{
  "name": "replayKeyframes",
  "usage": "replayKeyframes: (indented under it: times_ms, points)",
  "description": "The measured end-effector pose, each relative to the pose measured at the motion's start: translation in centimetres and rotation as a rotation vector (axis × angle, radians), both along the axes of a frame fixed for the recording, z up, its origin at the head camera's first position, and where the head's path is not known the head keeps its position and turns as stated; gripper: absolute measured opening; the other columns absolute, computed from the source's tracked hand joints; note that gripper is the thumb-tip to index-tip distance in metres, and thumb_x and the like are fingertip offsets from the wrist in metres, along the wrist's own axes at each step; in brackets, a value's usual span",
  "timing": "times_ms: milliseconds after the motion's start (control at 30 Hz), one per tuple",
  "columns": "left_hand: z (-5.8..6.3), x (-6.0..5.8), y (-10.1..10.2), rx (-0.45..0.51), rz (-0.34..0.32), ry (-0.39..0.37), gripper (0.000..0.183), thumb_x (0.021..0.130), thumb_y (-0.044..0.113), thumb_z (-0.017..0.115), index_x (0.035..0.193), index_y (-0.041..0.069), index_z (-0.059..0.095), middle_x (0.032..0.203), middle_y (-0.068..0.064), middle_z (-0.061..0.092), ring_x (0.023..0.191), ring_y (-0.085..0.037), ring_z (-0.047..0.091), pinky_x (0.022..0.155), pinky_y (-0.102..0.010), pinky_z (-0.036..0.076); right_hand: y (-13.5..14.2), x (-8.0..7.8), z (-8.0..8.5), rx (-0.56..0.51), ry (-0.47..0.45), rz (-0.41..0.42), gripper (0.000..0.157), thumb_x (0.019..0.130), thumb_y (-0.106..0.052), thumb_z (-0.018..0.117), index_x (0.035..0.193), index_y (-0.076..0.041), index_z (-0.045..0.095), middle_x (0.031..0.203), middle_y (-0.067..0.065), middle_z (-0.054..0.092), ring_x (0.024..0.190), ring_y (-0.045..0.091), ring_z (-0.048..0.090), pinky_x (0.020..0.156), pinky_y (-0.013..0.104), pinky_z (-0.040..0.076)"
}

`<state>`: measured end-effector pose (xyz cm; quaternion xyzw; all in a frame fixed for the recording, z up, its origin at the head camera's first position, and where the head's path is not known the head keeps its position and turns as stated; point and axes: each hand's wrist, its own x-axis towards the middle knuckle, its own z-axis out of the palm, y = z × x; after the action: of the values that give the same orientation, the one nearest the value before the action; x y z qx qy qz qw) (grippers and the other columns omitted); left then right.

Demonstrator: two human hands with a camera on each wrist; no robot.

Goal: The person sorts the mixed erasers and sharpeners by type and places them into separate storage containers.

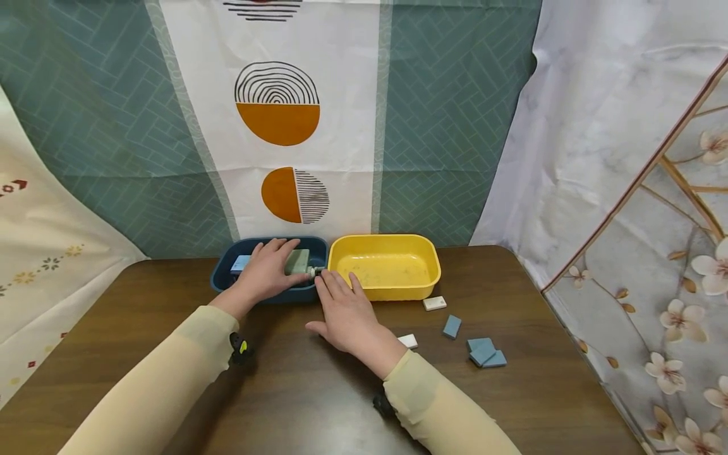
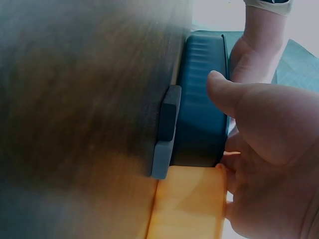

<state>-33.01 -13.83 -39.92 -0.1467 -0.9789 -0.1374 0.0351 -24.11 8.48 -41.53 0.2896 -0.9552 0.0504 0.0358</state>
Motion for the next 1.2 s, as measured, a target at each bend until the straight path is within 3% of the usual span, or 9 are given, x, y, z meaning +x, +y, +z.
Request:
replayKeyframes:
  times_ms: [467,967,1200]
  points:
    - [0.0,0.6,0.8,0.033,-0.005,0.083,0.073,0.108,0.043,0.073,0.166,0.006,0.048,0.167,-0.023,0.047,0.158,-0.041,0.037,0.134,-0.063,0.013,0.6,0.0,0.2,-0.039,-0.029,0.002,0.092,0.107,-0.059,0.066,0.173,-0.004,0.033,0.181,0.016,0.027,0.168,0.031,0.022,0.136,0.058,0.012]
    - [-0.2,2.2,1.1,0.118,-0.064,0.145,0.068,0.107,0.037,0.075,0.163,0.006,0.052,0.162,-0.021,0.053,0.156,-0.041,0.041,0.134,-0.063,0.016,0.3,0.1,0.0,-0.036,0.012,0.007,0.087,0.108,-0.056,0.067,0.172,-0.005,0.037,0.178,0.016,0.033,0.166,0.032,0.028,0.135,0.059,0.017]
    - [0.3,2.9,0.9,0.177,-0.066,0.142,0.068,0.107,0.037,0.075,0.164,0.007,0.052,0.164,-0.019,0.052,0.157,-0.039,0.04,0.135,-0.061,0.014,0.0,0.1,0.2,-0.026,0.029,0.008,0.089,0.107,-0.056,0.069,0.172,-0.005,0.036,0.179,0.015,0.032,0.166,0.031,0.028,0.135,0.058,0.015]
